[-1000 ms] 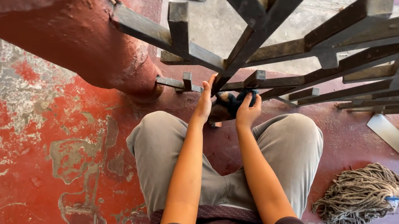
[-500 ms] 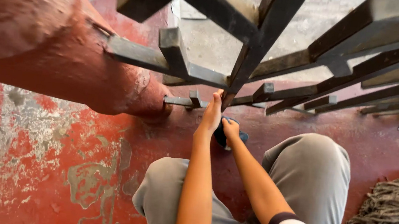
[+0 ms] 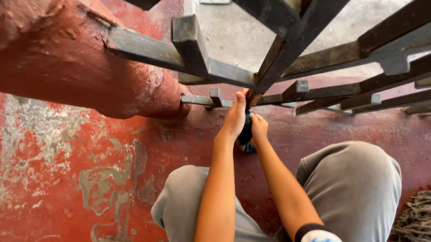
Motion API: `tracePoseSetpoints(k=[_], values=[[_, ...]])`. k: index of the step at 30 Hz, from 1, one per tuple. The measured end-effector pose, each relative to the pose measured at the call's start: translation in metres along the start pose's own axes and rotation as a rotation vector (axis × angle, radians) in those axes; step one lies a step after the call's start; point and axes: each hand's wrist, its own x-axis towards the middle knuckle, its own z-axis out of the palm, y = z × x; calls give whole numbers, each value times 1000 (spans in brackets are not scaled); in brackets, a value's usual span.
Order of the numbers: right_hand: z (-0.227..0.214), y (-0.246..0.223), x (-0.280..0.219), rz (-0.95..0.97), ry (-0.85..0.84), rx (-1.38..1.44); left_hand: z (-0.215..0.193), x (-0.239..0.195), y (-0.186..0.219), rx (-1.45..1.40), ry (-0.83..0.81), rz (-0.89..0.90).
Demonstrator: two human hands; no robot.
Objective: Wiping down the handrails and decorative metal fence in a restaurant patio area using a rag.
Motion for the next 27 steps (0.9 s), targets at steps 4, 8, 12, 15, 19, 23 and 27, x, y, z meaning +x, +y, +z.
tracePoseSetpoints(k=[4, 8, 12, 15, 19, 23, 27], values=[[-5, 27, 43, -73, 128, -318, -2, -4, 9, -17, -16, -65], [20, -22, -14, -37, 24, -113, -9, -1, -3, 34, -32, -43], [47, -49, -43, -118, -78, -82, -8, -4, 17, 25, -28, -38], [19, -10, -1, -220, 62, -461, -12, -4, 11, 35, -46, -41], [45, -38, -23, -257, 55, -467, -15, 3, 5, 76, -70, 1], [57, -56, -79, -333, 36, -240, -11, -22, 23, 74, -31, -17], [60, -71, -69, -371, 49, -184, -11, -16, 30, 49, -36, -12]])
